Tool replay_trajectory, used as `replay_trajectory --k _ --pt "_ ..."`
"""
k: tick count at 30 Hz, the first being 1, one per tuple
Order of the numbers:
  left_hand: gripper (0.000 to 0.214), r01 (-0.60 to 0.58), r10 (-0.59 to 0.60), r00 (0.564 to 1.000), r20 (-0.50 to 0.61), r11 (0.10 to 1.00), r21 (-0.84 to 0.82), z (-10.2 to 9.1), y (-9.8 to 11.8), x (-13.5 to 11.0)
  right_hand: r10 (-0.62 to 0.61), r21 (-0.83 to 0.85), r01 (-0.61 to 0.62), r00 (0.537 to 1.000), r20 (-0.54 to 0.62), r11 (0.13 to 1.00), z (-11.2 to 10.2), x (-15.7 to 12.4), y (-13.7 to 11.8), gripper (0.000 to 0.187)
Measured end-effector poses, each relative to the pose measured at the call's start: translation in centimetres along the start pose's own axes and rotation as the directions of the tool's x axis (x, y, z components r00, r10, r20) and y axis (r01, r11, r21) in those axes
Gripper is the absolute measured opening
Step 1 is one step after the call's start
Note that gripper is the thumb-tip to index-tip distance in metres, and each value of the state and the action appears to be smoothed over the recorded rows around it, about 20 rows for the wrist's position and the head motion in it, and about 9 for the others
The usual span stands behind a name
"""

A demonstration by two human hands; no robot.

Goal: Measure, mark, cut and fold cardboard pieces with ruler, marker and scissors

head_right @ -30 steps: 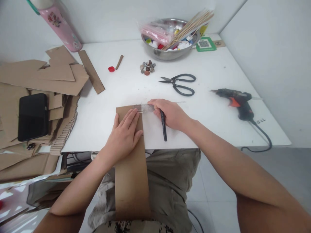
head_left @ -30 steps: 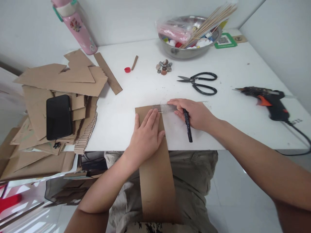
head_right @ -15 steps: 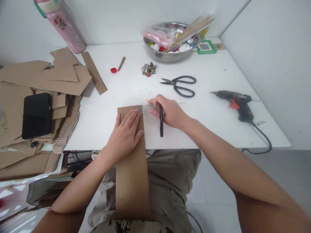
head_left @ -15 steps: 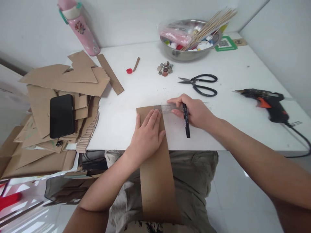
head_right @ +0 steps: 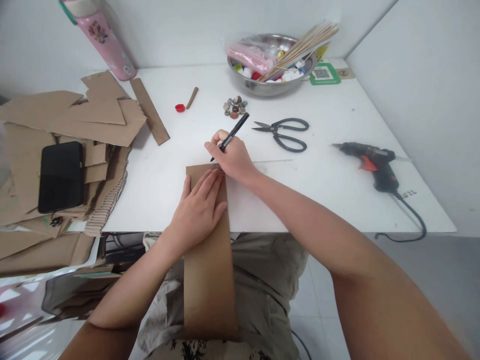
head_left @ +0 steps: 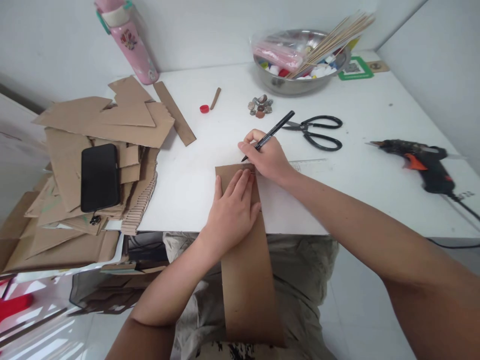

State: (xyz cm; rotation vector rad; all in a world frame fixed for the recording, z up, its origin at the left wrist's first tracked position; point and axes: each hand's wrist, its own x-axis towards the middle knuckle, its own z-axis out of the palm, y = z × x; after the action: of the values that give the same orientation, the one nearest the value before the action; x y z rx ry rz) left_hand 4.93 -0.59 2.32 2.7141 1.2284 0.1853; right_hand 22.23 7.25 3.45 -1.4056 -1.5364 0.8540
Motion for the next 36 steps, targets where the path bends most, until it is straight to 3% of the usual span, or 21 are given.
replay_trajectory --k 13,27,36 --pt "0.063 0.000 -0.002 0.999 -0.040 0.999 -0.046 0.4 -0.1 0.0 0.023 -0.157 -0.028 0.999 -0.038 0.987 0.7 -0.4 -1.4 0.033" --pt "0.064 -0.009 0.007 0.999 -0.040 0.998 -0.054 0.7 -0.3 -0.1 0.034 -0.191 -0.042 0.998 -0.045 0.981 0.8 -0.2 -1.9 0.031" --pt "0.064 -0.005 0.004 0.999 -0.036 0.999 -0.039 0.5 -0.2 0.0 -0.011 -0.142 0.011 1.000 0.001 0.990 0.7 0.0 -0.7 0.031"
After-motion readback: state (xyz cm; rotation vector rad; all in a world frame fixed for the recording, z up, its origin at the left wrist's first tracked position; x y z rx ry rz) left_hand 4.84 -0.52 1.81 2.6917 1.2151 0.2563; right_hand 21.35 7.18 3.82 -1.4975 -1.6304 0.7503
